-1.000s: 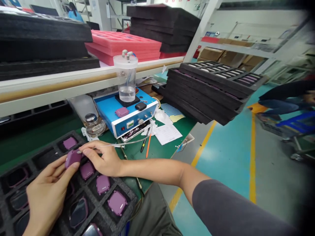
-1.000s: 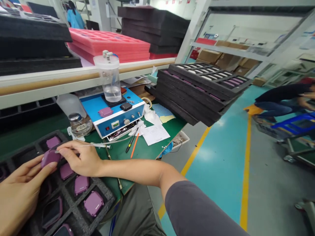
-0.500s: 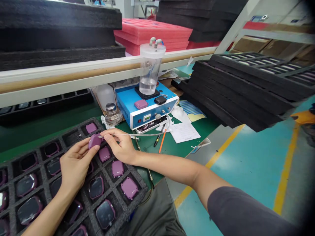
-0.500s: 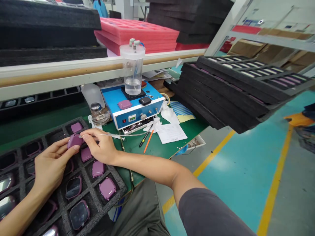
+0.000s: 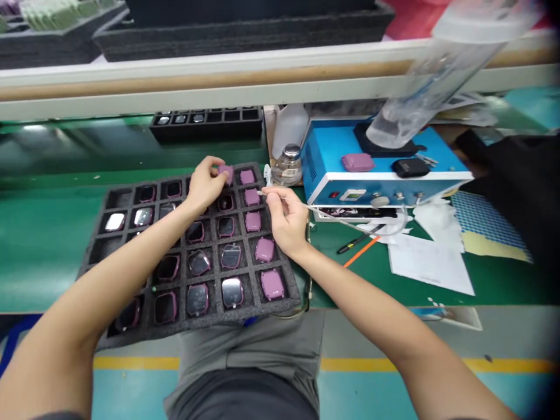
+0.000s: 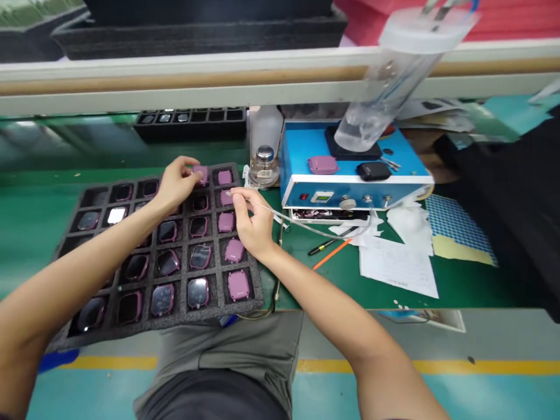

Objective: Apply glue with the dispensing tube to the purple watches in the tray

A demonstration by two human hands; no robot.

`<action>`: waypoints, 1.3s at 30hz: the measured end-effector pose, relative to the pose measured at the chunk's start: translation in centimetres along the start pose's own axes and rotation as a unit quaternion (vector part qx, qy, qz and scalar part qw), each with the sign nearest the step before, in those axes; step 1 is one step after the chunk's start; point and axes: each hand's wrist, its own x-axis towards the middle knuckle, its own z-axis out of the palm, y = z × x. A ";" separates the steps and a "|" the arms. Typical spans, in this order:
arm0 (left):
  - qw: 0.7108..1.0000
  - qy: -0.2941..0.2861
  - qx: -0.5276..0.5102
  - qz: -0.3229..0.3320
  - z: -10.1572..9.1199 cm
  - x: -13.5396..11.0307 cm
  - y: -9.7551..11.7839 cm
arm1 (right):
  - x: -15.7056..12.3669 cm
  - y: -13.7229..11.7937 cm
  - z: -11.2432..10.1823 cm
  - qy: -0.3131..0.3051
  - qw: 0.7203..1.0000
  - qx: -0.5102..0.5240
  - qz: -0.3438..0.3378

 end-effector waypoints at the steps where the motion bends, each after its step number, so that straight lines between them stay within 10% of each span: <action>1: 0.998 -0.016 0.058 0.000 -0.1 0.4 -0.2 | 0.0 0.0 0.0 0.000 1.000 -0.002 0.004; 8: 0.958 0.023 0.265 0.108 -3.0 -1.7 -0.2 | 0.2 -0.4 0.1 0.002 1.000 0.024 0.014; 18: 0.857 -0.177 0.478 0.072 -2.7 -5.1 5.2 | 0.0 -0.2 0.0 -0.002 1.000 0.027 0.014; 24: 0.987 -0.156 -0.041 -0.004 -2.8 -4.4 2.9 | -0.1 -0.5 0.2 0.001 1.000 0.022 0.000; 29: 0.926 -0.122 -0.347 -0.082 0.8 -7.1 1.9 | 0.0 -0.5 0.3 0.009 1.000 0.028 -0.001; 39: 0.899 -0.060 -0.432 -0.044 2.0 -7.8 1.5 | -0.4 -0.5 0.1 0.006 1.000 0.020 0.003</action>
